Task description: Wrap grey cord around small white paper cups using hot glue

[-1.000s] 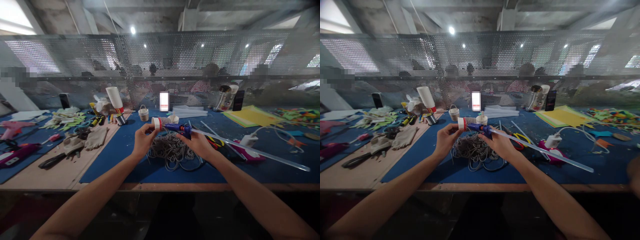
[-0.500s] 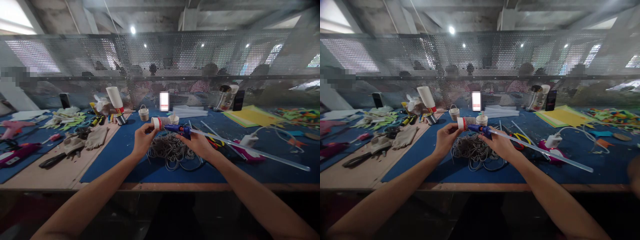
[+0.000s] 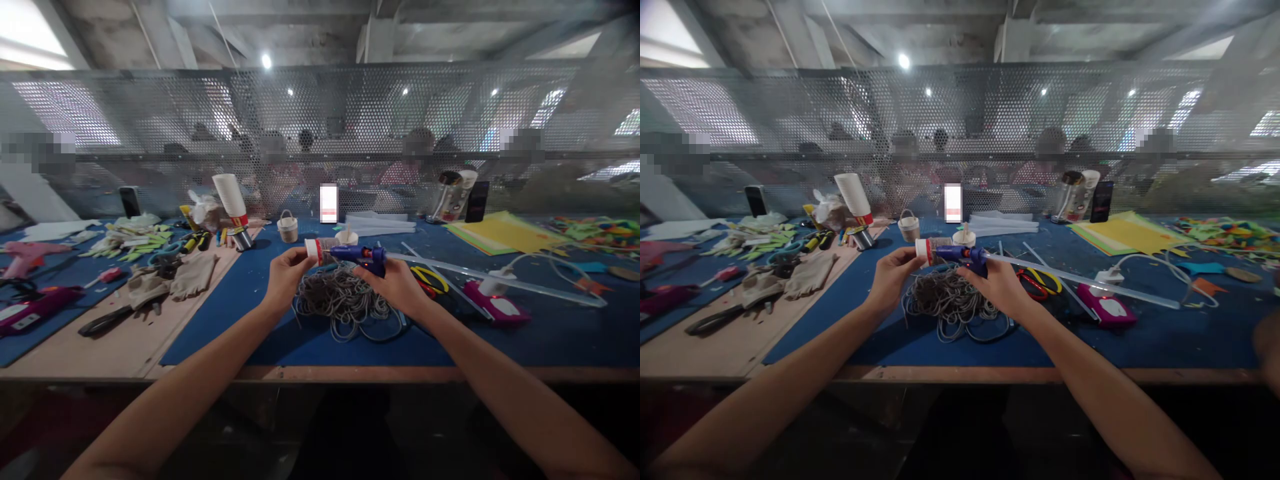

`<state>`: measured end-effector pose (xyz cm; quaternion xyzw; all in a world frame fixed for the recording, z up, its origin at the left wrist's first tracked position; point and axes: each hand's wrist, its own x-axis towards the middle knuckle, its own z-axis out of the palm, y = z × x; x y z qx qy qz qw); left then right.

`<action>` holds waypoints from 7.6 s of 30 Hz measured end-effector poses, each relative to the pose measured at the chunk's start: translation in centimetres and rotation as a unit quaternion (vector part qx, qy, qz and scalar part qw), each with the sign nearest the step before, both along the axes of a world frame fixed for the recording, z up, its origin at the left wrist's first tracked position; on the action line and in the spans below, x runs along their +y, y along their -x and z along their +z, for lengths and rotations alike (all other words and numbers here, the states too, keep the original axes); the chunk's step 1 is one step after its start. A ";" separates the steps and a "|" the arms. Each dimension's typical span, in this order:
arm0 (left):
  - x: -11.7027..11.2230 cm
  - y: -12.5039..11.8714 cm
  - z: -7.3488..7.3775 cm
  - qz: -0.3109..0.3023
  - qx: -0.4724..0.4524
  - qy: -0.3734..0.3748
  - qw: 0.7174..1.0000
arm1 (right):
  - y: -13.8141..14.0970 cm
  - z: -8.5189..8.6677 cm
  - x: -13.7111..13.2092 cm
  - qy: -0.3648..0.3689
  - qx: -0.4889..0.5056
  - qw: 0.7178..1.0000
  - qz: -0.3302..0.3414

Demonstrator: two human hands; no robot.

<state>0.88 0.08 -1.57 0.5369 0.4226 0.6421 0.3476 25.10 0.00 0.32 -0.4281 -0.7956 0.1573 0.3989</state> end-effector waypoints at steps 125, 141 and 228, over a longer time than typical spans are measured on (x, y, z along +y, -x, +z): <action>-2.4 -1.0 1.2 -0.088 0.071 0.008 0.994 | 3.1 3.4 0.4 -0.118 0.042 0.992 0.025; -2.7 -1.2 1.4 -0.102 0.071 0.009 0.992 | 2.8 3.1 0.9 -0.105 0.054 0.993 0.014; -2.9 -0.5 1.5 -0.157 0.097 -0.003 0.983 | 1.7 2.6 2.2 -0.083 0.099 0.991 0.027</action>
